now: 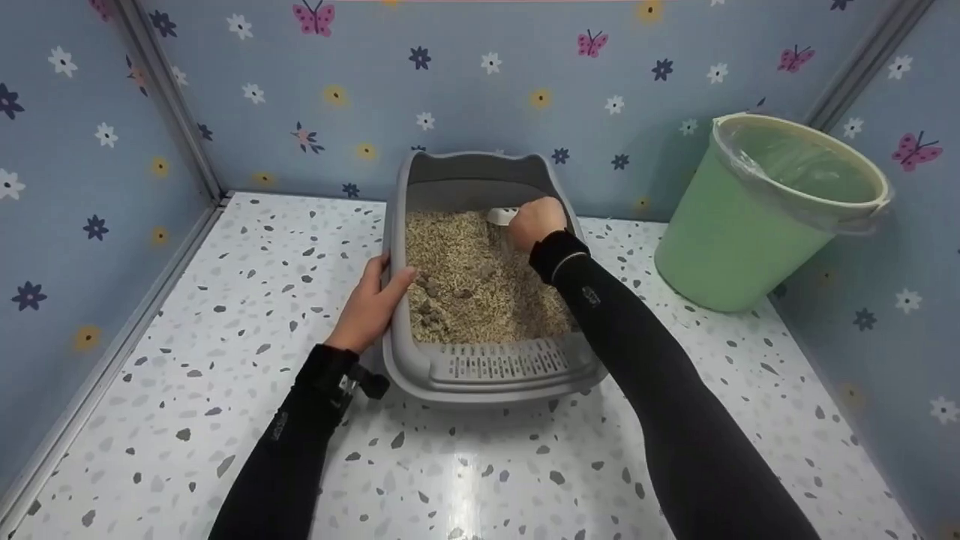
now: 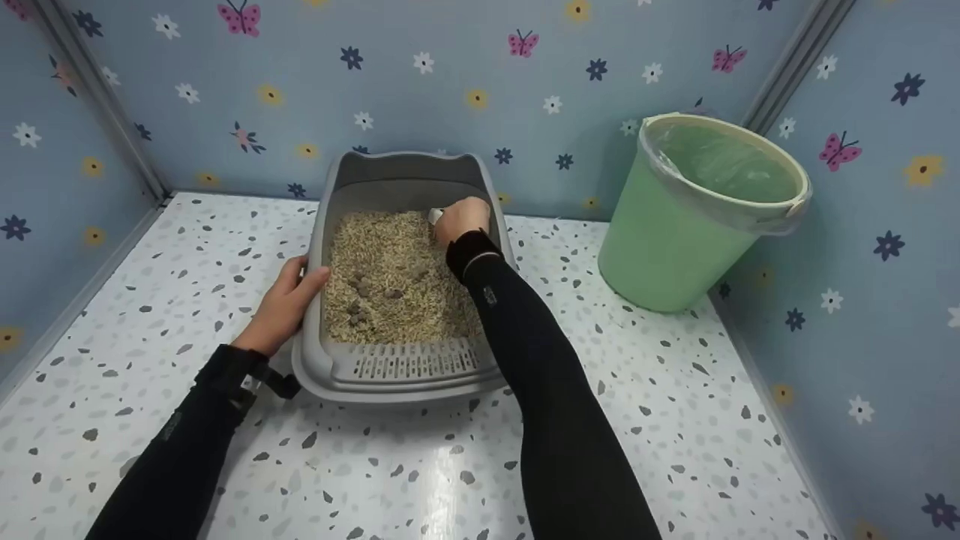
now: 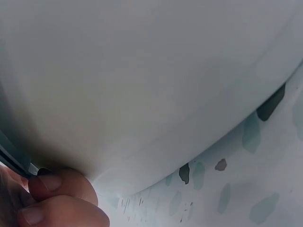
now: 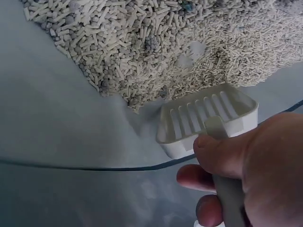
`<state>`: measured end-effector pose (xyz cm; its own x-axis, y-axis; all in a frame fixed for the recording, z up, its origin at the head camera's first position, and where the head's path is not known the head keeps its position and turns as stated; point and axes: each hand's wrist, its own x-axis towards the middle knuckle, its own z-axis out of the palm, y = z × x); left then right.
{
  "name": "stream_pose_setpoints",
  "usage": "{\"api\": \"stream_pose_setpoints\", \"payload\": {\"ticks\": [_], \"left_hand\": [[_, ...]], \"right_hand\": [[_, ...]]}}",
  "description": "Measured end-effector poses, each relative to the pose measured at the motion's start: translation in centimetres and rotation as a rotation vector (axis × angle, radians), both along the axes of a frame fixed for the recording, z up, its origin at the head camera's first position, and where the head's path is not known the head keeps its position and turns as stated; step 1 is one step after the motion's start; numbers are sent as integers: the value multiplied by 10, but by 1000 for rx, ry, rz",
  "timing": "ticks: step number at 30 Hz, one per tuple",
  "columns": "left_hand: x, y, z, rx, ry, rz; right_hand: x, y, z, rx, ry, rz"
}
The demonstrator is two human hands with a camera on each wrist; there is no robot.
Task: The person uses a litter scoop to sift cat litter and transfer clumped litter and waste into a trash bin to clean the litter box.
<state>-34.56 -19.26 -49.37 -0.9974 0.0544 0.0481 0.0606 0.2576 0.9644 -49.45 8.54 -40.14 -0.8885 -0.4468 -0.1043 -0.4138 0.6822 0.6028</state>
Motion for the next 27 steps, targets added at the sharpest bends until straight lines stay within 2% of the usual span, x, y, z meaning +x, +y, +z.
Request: {"api": "stream_pose_setpoints", "payload": {"ticks": [8,12,15,20,27], "left_hand": [[-2,-3,-2,-4,-6,6],[-2,-6,-3,2,-9,4],[-2,-6,-3,6,-2,-1],[0,-6,-1,15,3,-23],[1,0,2,14,15,-24]], "right_hand": [[13,3,29,56,-48,-19],[22,4,41,16,-80,18],[21,5,46,-16,-61,23],[15,3,43,-50,2,42],[4,2,23,-35,27,27]]}}
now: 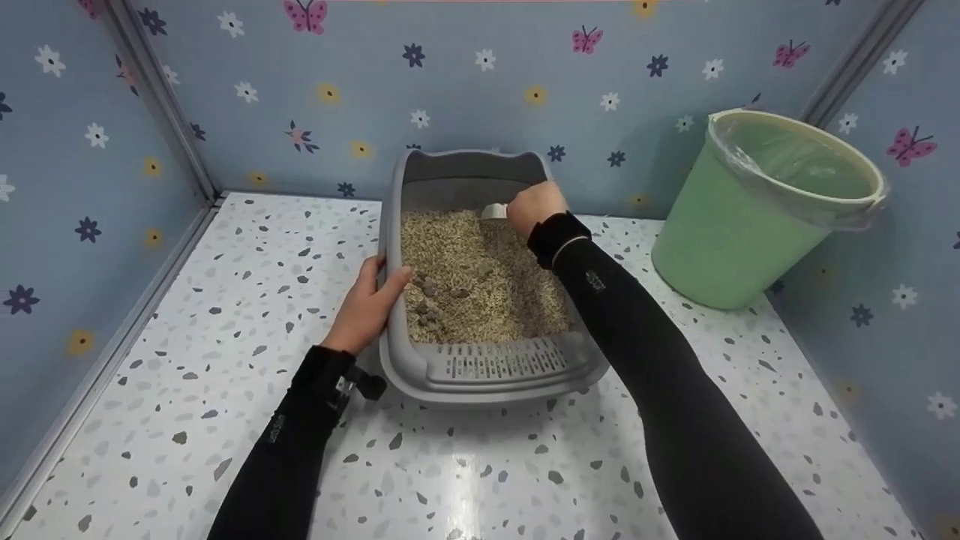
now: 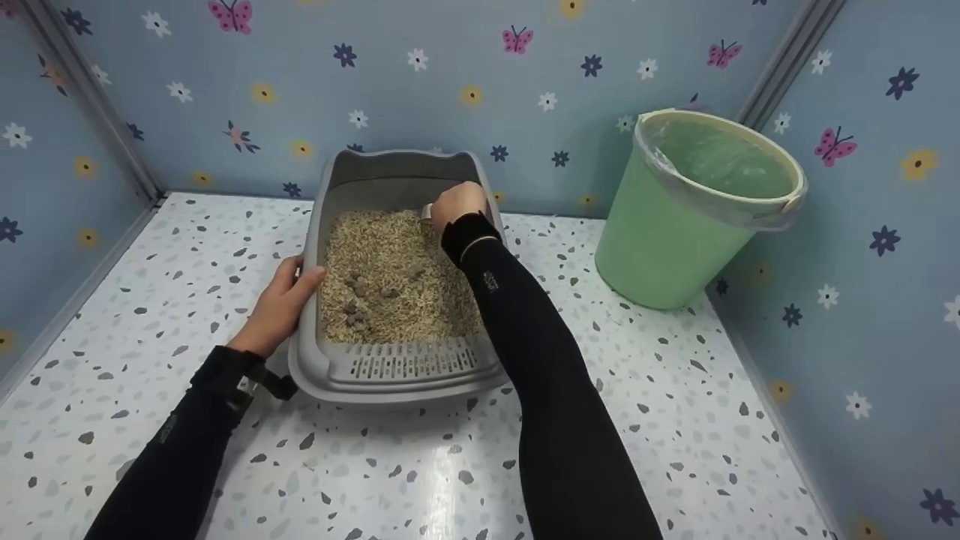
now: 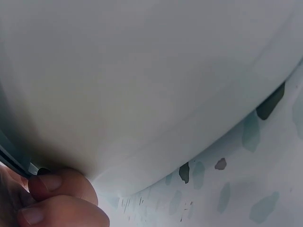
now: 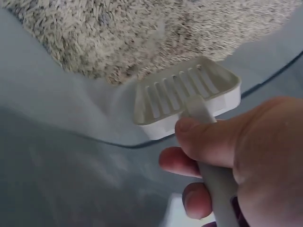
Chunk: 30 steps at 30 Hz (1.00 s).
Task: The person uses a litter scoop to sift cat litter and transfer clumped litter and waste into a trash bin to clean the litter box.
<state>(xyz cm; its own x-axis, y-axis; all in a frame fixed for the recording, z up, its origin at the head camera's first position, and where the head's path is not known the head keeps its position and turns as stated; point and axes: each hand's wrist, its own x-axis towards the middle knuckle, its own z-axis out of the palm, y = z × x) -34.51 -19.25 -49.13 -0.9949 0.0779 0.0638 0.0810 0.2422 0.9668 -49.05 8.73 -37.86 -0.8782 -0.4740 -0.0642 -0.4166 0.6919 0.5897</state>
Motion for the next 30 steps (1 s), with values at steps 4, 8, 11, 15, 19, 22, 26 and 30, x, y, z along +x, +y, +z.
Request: {"api": "stream_pose_setpoints", "payload": {"ticks": [4,8,11,15,19,22,26,30], "left_hand": [[0,3,0,-8,-11,13],[-2,4,2,-12,-19,30],[-3,3,1,-10,-25,30],[-3,1,-2,-16,-31,28],[-3,1,-3,-25,-29,27],[-2,1,-1,-33,-23,14],[-1,0,0,-35,-15,9],[-2,2,0,-26,-16,21]], "right_hand": [[0,3,-5,14,-8,-14],[8,3,7,34,-40,-36],[18,0,19,88,-83,-49],[31,-5,33,129,-158,-43],[40,-9,48,69,-310,-68],[43,-17,61,37,-456,-115],[48,-33,74,21,-577,-137],[62,-47,84,-2,-602,-98]]}}
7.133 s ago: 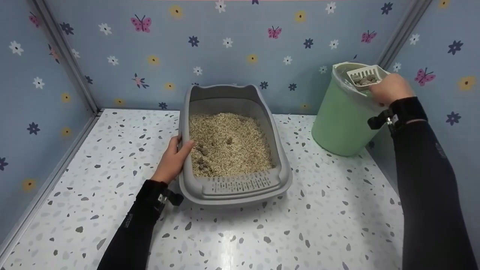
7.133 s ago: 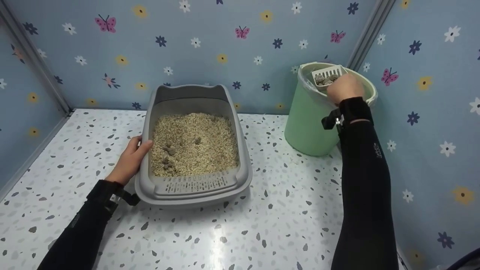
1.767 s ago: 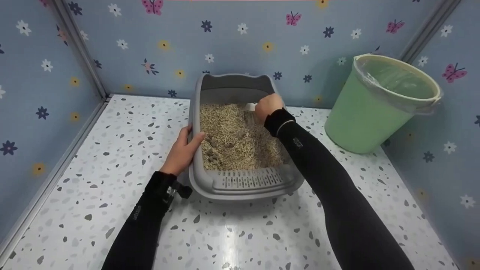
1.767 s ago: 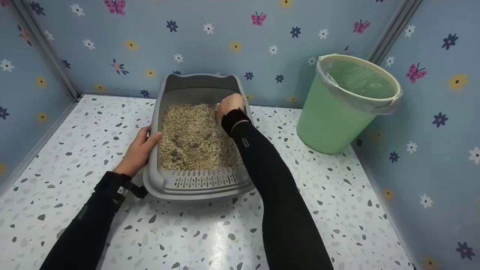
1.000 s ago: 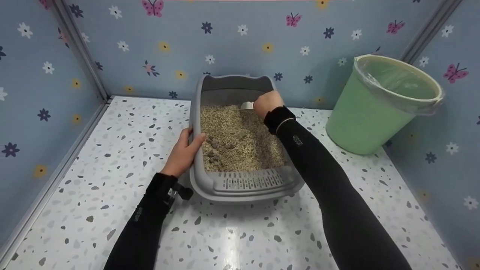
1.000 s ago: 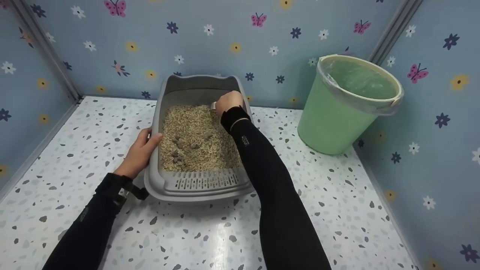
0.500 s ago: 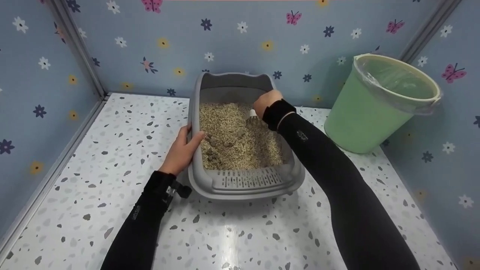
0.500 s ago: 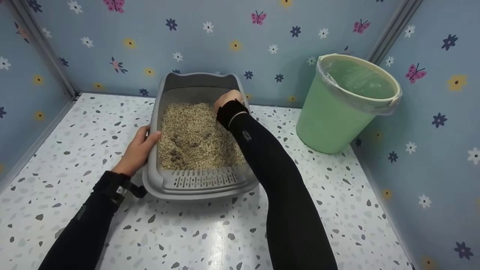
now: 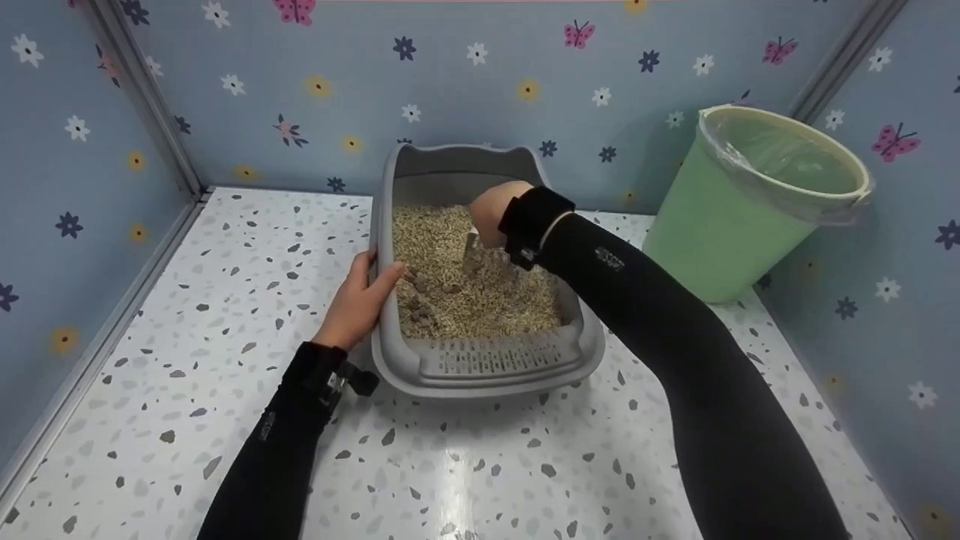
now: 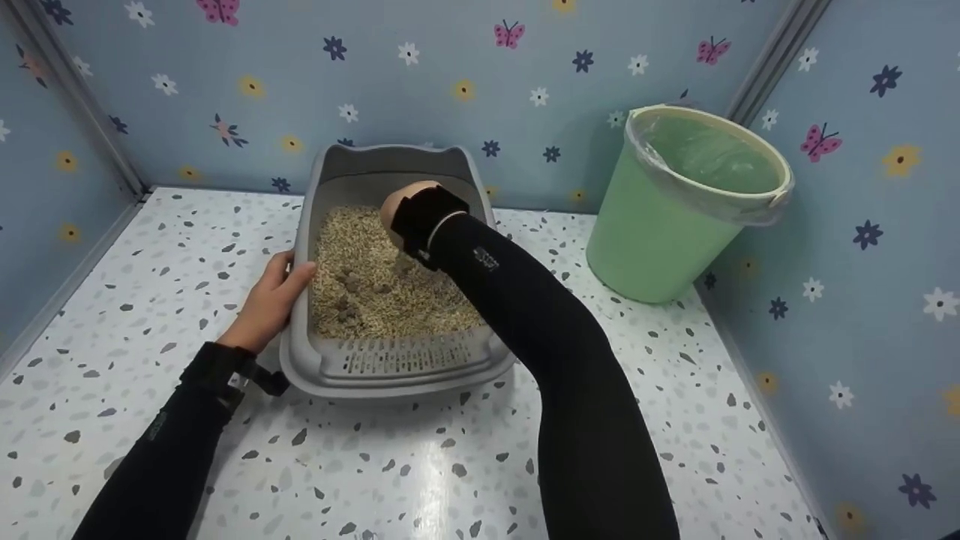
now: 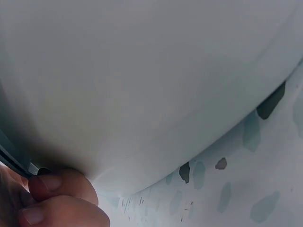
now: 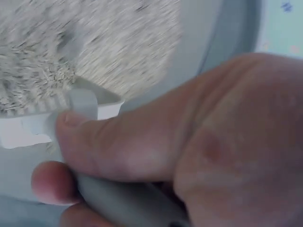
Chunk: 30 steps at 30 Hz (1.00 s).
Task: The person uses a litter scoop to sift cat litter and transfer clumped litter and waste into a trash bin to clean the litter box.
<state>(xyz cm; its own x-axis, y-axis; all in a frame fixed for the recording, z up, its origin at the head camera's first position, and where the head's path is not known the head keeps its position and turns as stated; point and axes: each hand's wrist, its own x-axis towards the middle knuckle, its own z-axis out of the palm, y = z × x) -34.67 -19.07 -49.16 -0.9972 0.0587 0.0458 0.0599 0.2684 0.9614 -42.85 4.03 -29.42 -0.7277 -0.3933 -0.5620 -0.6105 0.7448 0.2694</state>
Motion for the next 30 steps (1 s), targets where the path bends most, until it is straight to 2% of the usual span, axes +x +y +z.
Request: {"api": "stream_pose_setpoints", "payload": {"ticks": [6,9,13,17,25,27,30], "left_hand": [[0,0,-1,5,5,1],[-1,1,0,5,9,-1],[-1,0,0,11,5,-7],[-1,-1,-1,9,1,-8],[1,-1,-4,4,-4,-22],[0,-1,-4,-2,-5,-19],[-1,0,-3,-7,-6,-4]], "right_hand": [[6,-9,13,-47,15,24],[4,-3,19,-44,71,1],[2,8,20,19,153,-50],[-2,21,9,45,230,-73],[-15,39,-34,19,367,-2],[-16,42,-39,21,364,9],[-17,42,-36,17,290,16]]}}
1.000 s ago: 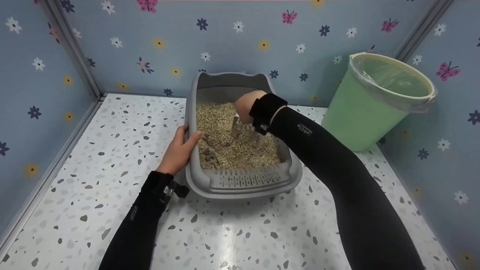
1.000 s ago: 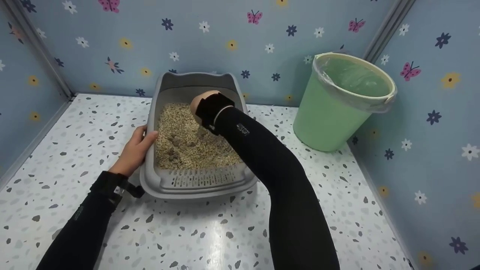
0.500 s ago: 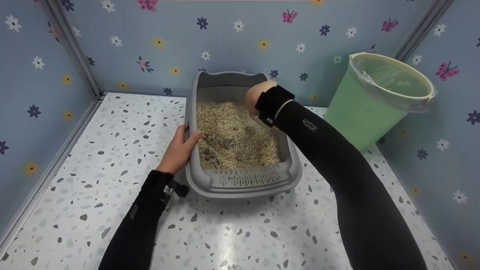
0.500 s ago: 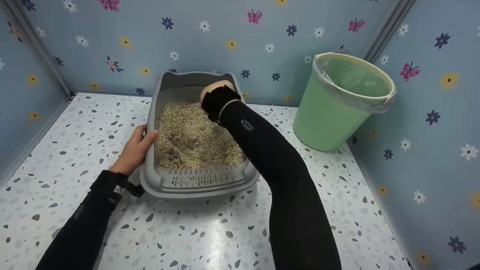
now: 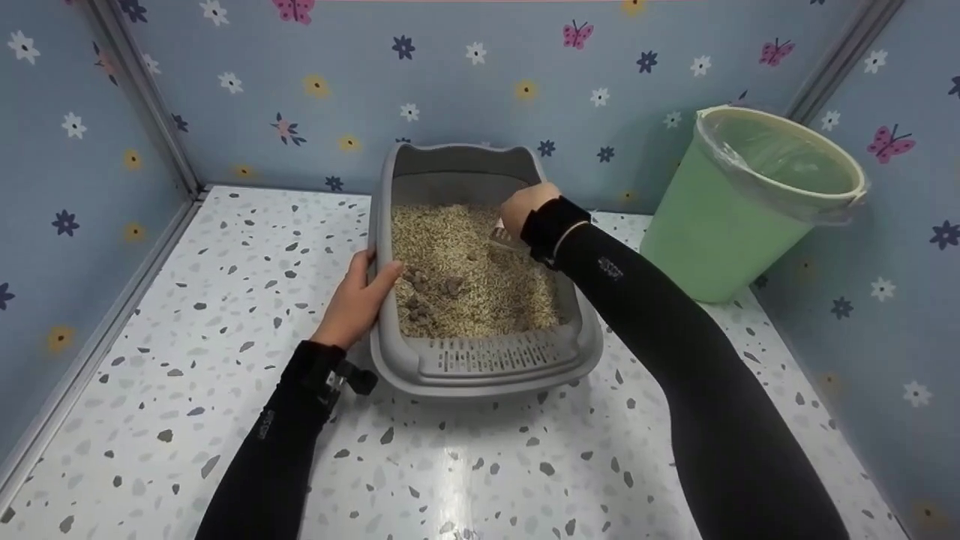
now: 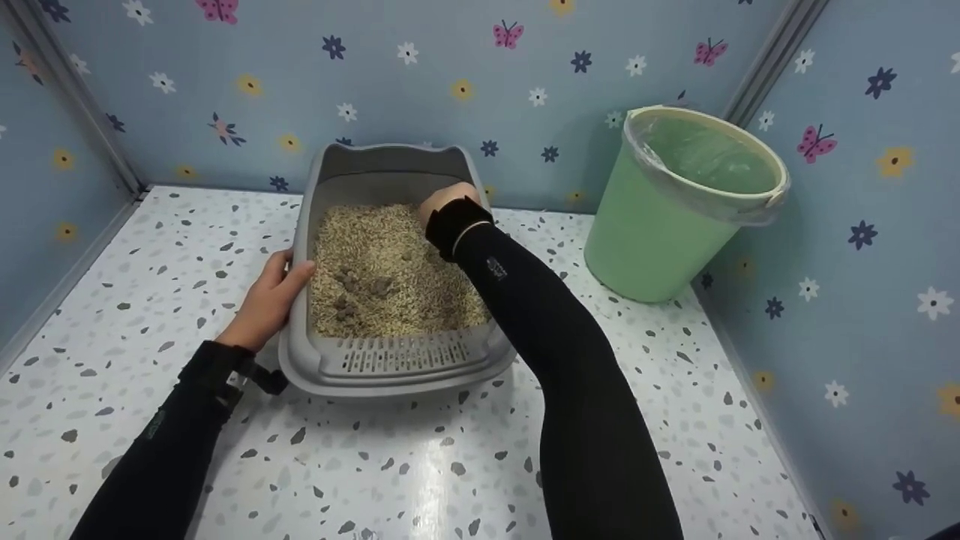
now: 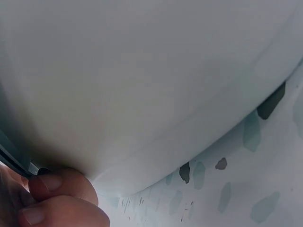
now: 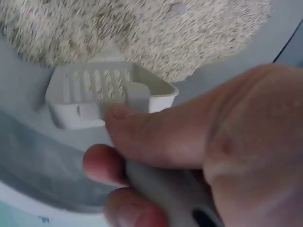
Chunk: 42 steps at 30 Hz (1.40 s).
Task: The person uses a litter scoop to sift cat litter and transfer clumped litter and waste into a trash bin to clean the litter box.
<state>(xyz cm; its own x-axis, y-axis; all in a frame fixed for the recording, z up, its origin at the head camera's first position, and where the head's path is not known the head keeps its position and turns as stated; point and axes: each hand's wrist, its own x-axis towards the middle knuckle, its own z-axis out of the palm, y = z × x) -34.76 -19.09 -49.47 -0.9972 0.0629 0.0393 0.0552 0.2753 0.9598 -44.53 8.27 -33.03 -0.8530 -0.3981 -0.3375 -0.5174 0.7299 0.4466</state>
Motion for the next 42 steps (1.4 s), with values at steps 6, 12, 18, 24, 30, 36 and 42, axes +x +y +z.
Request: {"api": "stream_pose_setpoints", "payload": {"ticks": [6,12,18,24,30,36,42], "left_hand": [[0,-1,3,-1,-6,3],[1,-1,5,6,-4,-1],[3,-2,3,21,5,-5],[4,-1,3,28,5,-36],[1,1,4,37,12,-39],[-1,1,3,25,20,-14],[1,1,4,32,12,-7]], "right_hand": [[2,-10,23,-6,-284,-67],[15,-29,38,-45,-369,-84],[26,-48,46,-101,-335,-7],[21,-35,62,-181,-329,-95],[4,-6,71,-83,-397,-187],[-11,11,55,-41,-547,-86],[-22,24,29,-319,-624,-206]]}}
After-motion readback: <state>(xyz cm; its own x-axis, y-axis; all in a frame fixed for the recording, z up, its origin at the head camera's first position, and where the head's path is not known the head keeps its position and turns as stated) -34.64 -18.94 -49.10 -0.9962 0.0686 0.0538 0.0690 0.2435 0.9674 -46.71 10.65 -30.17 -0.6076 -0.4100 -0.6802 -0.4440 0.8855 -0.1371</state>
